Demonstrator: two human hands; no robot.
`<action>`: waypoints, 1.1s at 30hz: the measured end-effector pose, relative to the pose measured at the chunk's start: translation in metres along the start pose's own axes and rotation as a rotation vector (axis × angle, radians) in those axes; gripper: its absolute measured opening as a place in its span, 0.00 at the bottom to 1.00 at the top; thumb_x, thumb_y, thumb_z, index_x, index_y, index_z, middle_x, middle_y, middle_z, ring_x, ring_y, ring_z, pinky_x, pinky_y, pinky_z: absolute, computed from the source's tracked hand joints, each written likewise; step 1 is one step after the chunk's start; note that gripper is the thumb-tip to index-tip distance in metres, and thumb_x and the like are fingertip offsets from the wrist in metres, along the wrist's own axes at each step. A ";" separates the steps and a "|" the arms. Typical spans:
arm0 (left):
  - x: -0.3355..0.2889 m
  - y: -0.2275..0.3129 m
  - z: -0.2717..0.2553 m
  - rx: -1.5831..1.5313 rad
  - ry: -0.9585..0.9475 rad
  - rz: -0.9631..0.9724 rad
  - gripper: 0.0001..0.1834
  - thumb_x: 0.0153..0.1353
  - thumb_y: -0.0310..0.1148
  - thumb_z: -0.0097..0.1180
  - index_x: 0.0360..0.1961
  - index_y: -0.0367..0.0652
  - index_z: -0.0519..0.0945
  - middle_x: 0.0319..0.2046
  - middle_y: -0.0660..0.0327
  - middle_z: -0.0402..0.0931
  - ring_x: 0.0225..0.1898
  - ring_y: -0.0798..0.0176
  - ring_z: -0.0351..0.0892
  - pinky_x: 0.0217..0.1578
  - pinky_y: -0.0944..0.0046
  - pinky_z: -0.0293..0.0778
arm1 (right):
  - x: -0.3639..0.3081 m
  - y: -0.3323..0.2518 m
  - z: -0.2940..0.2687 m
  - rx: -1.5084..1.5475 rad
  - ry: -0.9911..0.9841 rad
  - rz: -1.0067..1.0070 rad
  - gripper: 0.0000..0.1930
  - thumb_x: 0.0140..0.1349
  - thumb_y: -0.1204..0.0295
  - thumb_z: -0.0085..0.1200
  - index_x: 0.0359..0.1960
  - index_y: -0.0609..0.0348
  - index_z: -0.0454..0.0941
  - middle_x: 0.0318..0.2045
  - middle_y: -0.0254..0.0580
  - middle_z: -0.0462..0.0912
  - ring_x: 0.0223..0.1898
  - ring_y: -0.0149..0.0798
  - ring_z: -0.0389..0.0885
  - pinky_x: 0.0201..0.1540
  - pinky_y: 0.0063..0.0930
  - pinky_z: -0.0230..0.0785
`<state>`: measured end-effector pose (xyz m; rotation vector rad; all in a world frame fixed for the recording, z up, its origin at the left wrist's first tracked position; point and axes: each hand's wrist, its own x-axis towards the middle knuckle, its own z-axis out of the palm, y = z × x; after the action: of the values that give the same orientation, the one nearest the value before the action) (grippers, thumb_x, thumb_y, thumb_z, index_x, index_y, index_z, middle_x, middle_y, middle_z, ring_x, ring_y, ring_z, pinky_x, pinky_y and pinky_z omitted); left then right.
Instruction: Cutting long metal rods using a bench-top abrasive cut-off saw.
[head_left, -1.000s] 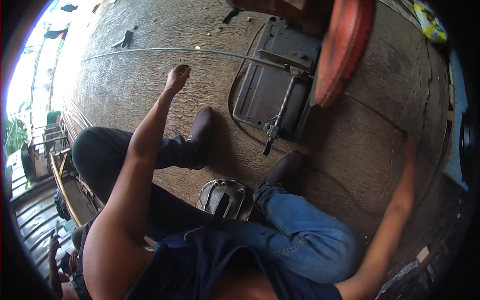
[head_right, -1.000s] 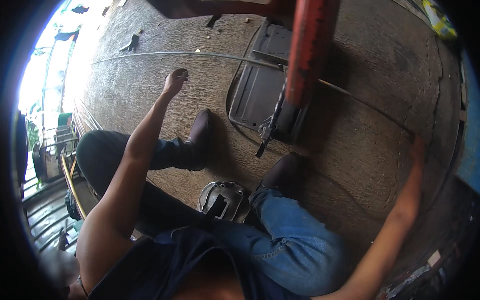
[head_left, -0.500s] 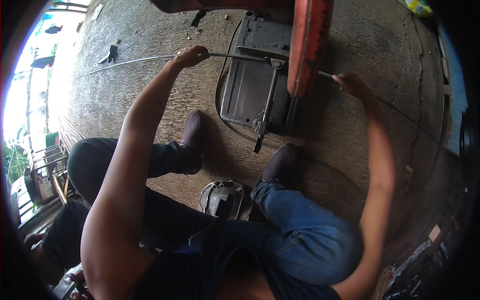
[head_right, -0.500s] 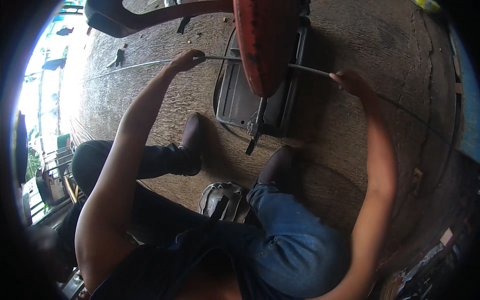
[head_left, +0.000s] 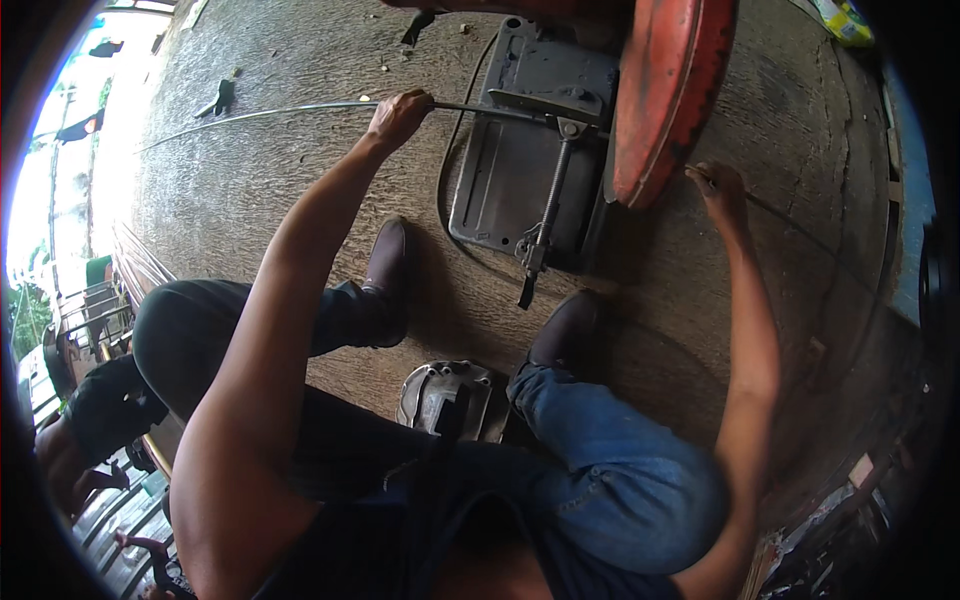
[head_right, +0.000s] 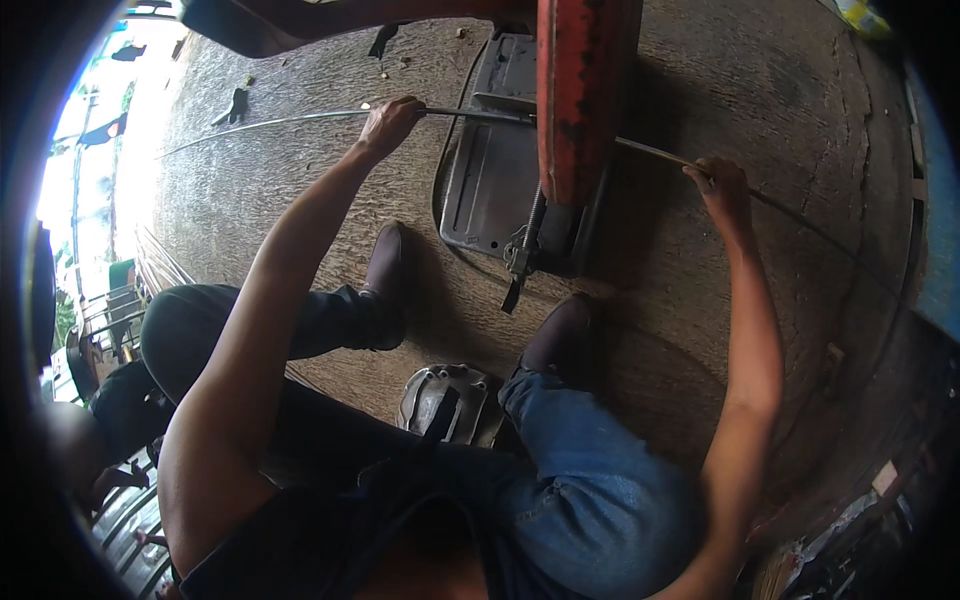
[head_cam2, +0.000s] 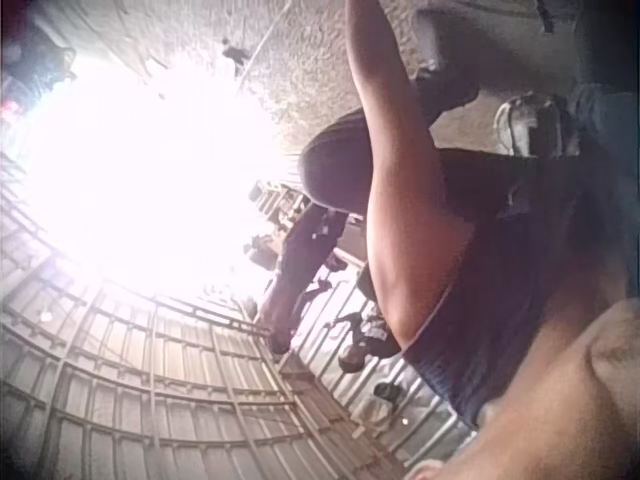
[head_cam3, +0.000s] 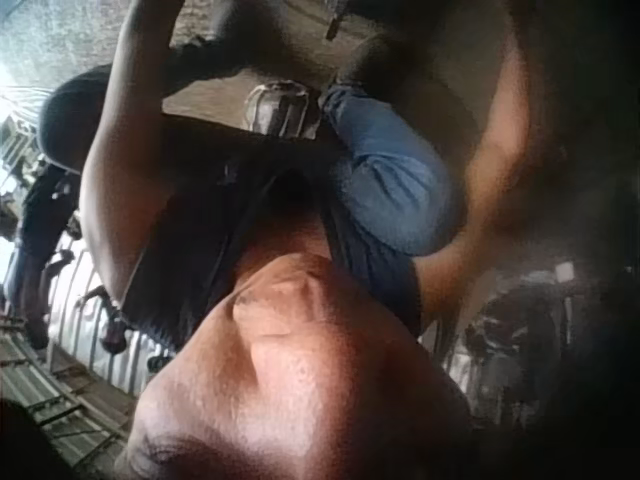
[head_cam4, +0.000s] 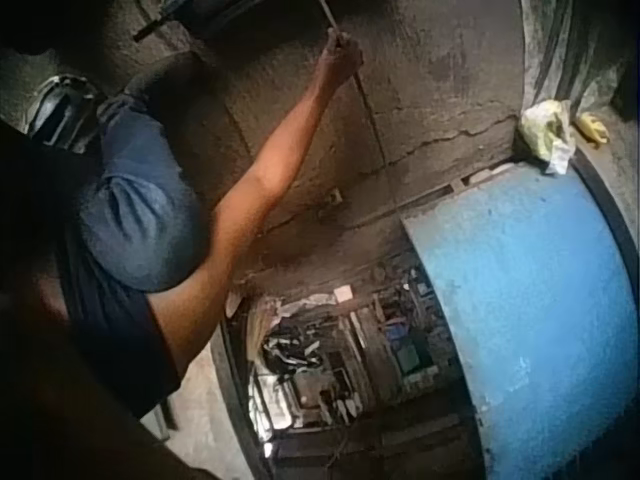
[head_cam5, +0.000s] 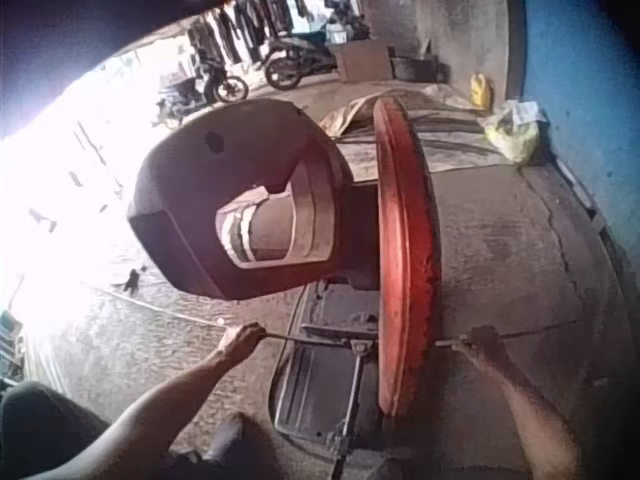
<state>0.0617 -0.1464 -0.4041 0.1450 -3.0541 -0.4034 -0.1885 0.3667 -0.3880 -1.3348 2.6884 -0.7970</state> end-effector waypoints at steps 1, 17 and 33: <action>0.001 0.008 0.002 -0.011 -0.002 0.009 0.05 0.58 0.31 0.50 0.31 0.44 0.77 0.32 0.57 0.76 0.35 0.49 0.78 0.31 0.53 0.73 | -0.004 0.006 -0.002 -0.075 0.006 -0.025 0.16 0.57 0.59 0.56 0.31 0.63 0.80 0.29 0.49 0.80 0.33 0.49 0.77 0.38 0.39 0.66; 0.029 -0.008 -0.004 -0.112 -0.299 0.068 0.10 0.60 0.36 0.52 0.39 0.44 0.81 0.36 0.54 0.80 0.38 0.51 0.79 0.39 0.56 0.74 | -0.024 0.021 -0.045 -0.028 -0.043 0.203 0.24 0.57 0.51 0.53 0.34 0.65 0.79 0.33 0.50 0.79 0.39 0.50 0.77 0.46 0.39 0.64; 0.028 0.066 -0.016 0.010 -0.133 -0.002 0.08 0.59 0.36 0.51 0.32 0.46 0.80 0.28 0.52 0.78 0.31 0.46 0.78 0.30 0.54 0.74 | 0.017 0.034 -0.016 -0.125 -0.527 0.209 0.32 0.55 0.39 0.49 0.22 0.63 0.74 0.21 0.49 0.75 0.27 0.46 0.75 0.32 0.46 0.65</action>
<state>0.0290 -0.0903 -0.3701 0.1267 -3.1876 -0.4149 -0.2276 0.3777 -0.3867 -1.0677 2.4189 -0.2161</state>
